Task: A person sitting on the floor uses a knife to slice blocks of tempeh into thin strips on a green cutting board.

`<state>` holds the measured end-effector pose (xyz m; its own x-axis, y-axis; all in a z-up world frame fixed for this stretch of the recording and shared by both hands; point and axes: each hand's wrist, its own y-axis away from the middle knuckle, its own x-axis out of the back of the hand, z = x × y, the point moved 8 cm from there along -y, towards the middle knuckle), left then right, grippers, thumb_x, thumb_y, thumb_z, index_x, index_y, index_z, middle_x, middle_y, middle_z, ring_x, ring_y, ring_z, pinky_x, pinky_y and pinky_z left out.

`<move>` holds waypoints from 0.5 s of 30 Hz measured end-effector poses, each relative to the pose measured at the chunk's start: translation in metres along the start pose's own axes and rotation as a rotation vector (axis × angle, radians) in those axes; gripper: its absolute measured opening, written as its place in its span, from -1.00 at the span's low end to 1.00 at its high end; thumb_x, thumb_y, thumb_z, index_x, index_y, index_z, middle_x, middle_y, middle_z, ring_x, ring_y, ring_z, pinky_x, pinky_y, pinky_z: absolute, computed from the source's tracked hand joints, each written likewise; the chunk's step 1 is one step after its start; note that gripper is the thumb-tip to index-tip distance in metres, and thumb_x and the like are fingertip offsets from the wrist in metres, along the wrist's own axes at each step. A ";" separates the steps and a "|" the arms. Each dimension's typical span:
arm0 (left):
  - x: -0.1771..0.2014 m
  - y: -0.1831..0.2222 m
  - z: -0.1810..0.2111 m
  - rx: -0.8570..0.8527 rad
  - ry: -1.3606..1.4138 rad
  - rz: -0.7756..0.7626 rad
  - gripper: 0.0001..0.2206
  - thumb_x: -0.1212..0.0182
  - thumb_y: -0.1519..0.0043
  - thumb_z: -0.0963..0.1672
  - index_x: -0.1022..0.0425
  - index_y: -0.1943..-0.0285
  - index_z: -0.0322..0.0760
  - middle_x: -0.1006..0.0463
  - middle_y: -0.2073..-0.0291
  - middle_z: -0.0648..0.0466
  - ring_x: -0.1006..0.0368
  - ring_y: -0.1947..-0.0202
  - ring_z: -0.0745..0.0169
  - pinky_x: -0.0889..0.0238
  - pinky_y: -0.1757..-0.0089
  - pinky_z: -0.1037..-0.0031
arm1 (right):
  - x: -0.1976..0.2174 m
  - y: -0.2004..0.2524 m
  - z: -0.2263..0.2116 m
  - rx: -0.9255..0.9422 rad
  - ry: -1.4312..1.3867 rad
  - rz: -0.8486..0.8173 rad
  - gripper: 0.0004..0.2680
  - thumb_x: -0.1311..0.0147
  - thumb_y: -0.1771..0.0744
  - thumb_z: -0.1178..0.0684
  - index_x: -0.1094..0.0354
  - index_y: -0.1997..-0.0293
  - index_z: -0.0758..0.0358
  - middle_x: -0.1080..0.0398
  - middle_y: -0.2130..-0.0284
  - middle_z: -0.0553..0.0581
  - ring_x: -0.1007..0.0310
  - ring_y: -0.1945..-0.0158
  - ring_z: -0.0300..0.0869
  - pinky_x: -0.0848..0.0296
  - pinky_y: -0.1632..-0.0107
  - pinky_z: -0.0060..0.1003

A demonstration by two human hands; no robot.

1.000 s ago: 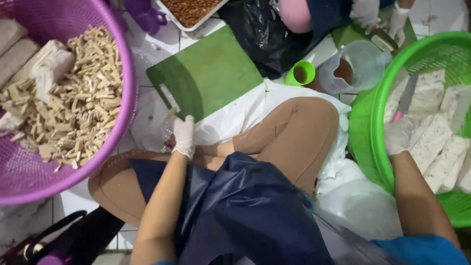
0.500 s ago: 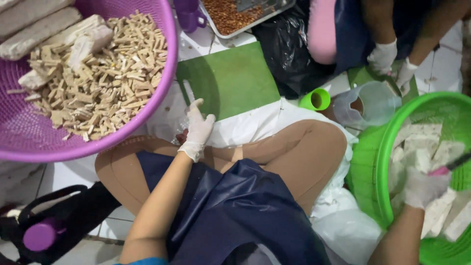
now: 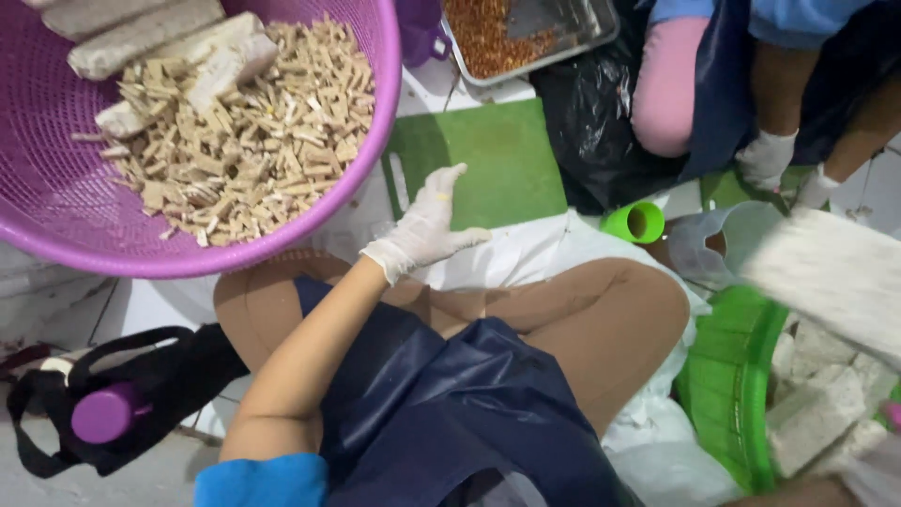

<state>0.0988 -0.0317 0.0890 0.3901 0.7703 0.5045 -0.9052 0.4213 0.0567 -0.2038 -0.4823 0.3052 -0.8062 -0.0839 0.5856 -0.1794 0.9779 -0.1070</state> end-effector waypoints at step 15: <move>-0.018 -0.018 -0.113 0.431 -0.067 -0.155 0.07 -0.51 0.16 0.22 0.06 -0.54 0.17 0.05 -0.52 -0.05 0.04 -0.47 -0.17 0.02 -0.33 0.11 | -0.513 0.185 0.087 -0.250 -0.451 -0.933 -0.70 -0.29 -0.24 0.20 -0.06 0.23 0.16 -0.17 0.43 -0.04 -0.53 0.43 -0.04 -0.71 0.34 0.09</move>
<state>0.1266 0.0008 -0.0185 0.5274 0.6755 0.5153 -0.8302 0.2807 0.4816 0.1274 -0.2754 -0.0853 -0.5531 -0.8331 -0.0063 -0.7543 0.4975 0.4284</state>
